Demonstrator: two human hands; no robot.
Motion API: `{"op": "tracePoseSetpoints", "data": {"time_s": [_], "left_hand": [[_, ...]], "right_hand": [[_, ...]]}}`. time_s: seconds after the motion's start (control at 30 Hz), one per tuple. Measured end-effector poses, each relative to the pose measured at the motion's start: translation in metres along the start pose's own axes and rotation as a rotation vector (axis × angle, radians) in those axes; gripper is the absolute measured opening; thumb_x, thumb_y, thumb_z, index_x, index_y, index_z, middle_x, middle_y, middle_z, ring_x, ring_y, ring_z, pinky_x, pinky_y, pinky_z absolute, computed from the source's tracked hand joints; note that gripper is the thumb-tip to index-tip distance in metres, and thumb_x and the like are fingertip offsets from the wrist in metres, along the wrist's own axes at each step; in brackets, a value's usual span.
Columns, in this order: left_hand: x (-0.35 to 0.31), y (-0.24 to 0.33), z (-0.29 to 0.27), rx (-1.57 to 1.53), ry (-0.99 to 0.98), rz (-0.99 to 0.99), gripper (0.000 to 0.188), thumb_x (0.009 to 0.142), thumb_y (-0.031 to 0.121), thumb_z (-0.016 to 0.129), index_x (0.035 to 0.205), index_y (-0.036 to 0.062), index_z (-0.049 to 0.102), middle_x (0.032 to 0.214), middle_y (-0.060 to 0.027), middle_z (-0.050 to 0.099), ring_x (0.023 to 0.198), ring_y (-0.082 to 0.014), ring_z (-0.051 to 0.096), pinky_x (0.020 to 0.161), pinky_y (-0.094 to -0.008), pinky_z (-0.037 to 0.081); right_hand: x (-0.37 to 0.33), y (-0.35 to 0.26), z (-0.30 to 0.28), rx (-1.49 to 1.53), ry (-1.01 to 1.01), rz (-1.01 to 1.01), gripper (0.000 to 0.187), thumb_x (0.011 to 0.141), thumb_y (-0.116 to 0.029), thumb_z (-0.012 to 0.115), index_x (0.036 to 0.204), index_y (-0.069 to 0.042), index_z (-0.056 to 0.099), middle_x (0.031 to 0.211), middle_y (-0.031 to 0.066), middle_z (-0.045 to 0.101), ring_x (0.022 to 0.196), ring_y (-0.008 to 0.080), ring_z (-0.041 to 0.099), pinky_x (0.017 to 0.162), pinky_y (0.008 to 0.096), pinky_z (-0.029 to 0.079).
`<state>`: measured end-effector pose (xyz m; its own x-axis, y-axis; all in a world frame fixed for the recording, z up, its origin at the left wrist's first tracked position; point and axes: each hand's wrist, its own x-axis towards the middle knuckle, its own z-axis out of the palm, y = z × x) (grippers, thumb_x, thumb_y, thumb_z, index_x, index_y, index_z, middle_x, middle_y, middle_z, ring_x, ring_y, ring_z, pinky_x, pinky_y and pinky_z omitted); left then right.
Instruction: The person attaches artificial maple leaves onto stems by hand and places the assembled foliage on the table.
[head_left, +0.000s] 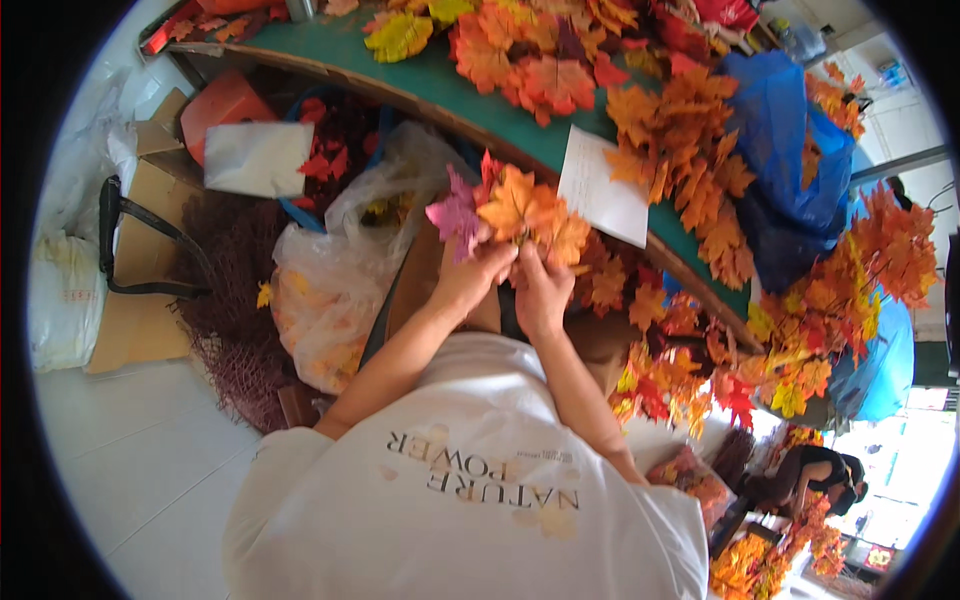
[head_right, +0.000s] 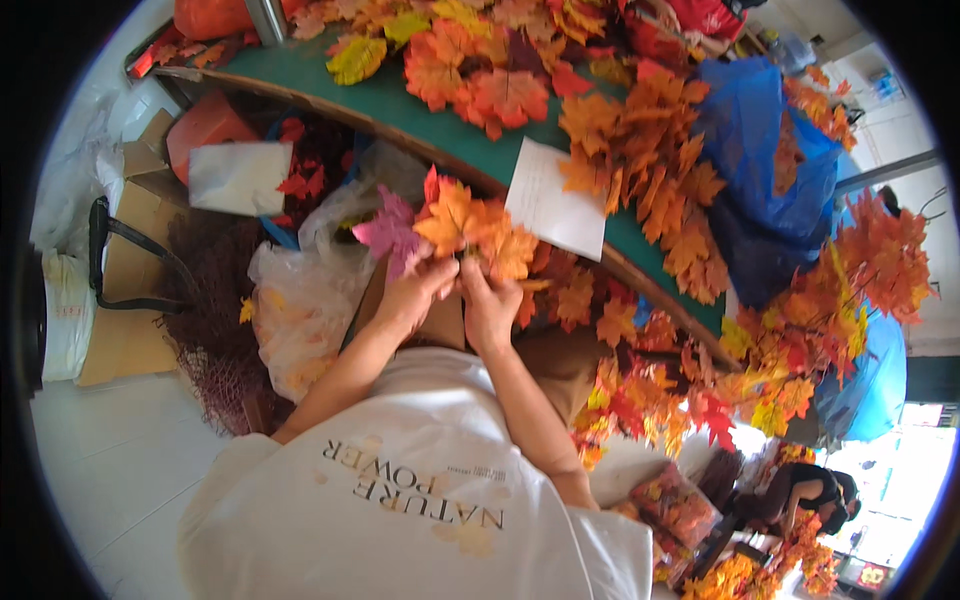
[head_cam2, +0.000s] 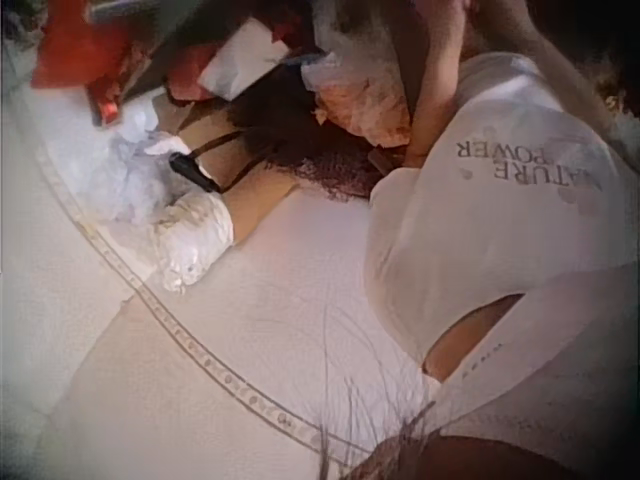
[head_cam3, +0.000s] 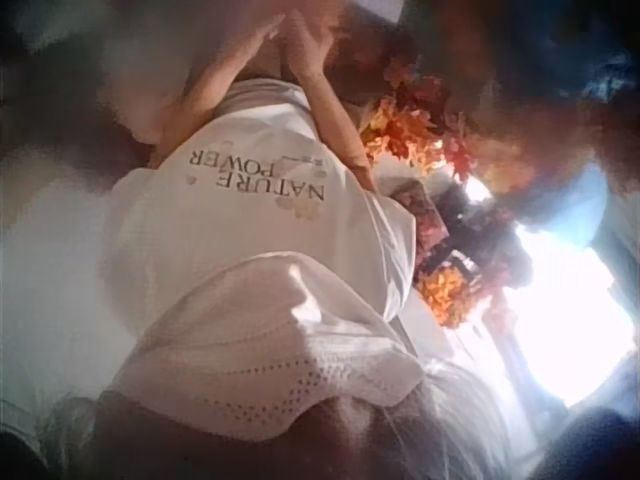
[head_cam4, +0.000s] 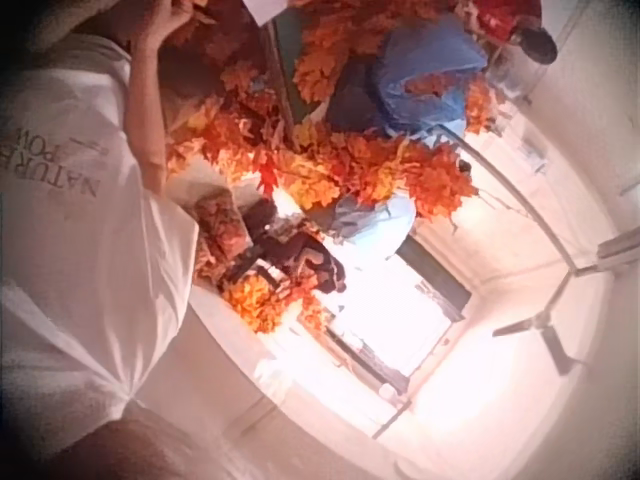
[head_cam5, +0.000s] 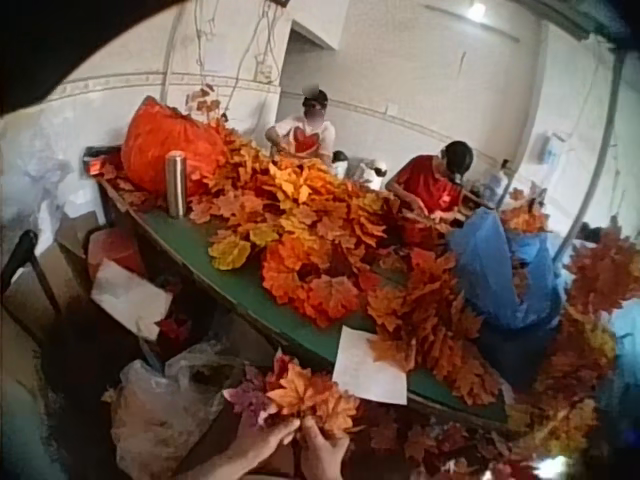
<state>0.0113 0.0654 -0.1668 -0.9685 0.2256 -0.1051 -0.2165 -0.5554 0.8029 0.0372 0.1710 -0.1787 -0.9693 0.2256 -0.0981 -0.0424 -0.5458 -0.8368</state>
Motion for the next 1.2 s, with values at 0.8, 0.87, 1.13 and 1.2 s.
{"op": "tracePoseSetpoints", "data": {"time_s": [0.8, 0.87, 1.13, 1.2], "left_hand": [[0.000, -0.003, -0.006, -0.003, -0.034, 0.042, 0.014, 0.086, -0.001, 0.055, 0.099, 0.0031, 0.053, 0.084, -0.0020, 0.052, 0.064, -0.0073, 0.047, 0.055, -0.0199, 0.040], [0.001, -0.003, -0.007, -0.003, -0.046, 0.033, 0.013, 0.086, -0.001, 0.056, 0.099, 0.0033, 0.053, 0.084, -0.0020, 0.052, 0.064, -0.0071, 0.046, 0.056, -0.0199, 0.040], [0.002, -0.003, -0.011, -0.092, -0.054, -0.001, 0.012, 0.087, -0.001, 0.056, 0.096, 0.0044, 0.051, 0.081, -0.0015, 0.051, 0.062, -0.0066, 0.045, 0.056, -0.0187, 0.039], [0.001, -0.003, -0.011, -0.079, -0.057, 0.001, 0.012, 0.087, -0.001, 0.055, 0.096, 0.0043, 0.051, 0.082, -0.0016, 0.051, 0.062, -0.0066, 0.045, 0.056, -0.0187, 0.039]], "right_hand": [[-0.002, -0.002, 0.000, 0.065, -0.083, -0.046, 0.010, 0.083, 0.000, 0.064, 0.092, 0.001, 0.062, 0.083, 0.0074, 0.064, 0.064, 0.0151, 0.062, 0.058, 0.0226, 0.051], [0.000, -0.002, -0.001, 0.047, -0.083, -0.042, 0.010, 0.083, 0.000, 0.064, 0.093, 0.001, 0.061, 0.083, 0.0078, 0.064, 0.063, 0.0156, 0.062, 0.058, 0.0226, 0.052], [0.003, 0.001, -0.005, 0.040, -0.065, -0.035, 0.007, 0.084, -0.001, 0.063, 0.091, 0.003, 0.062, 0.083, 0.0087, 0.064, 0.066, 0.0169, 0.063, 0.056, 0.0239, 0.053], [0.002, 0.001, -0.002, 0.053, -0.082, -0.045, 0.007, 0.084, -0.001, 0.063, 0.090, 0.003, 0.062, 0.083, 0.0089, 0.064, 0.066, 0.0168, 0.063, 0.056, 0.0240, 0.054]]}}
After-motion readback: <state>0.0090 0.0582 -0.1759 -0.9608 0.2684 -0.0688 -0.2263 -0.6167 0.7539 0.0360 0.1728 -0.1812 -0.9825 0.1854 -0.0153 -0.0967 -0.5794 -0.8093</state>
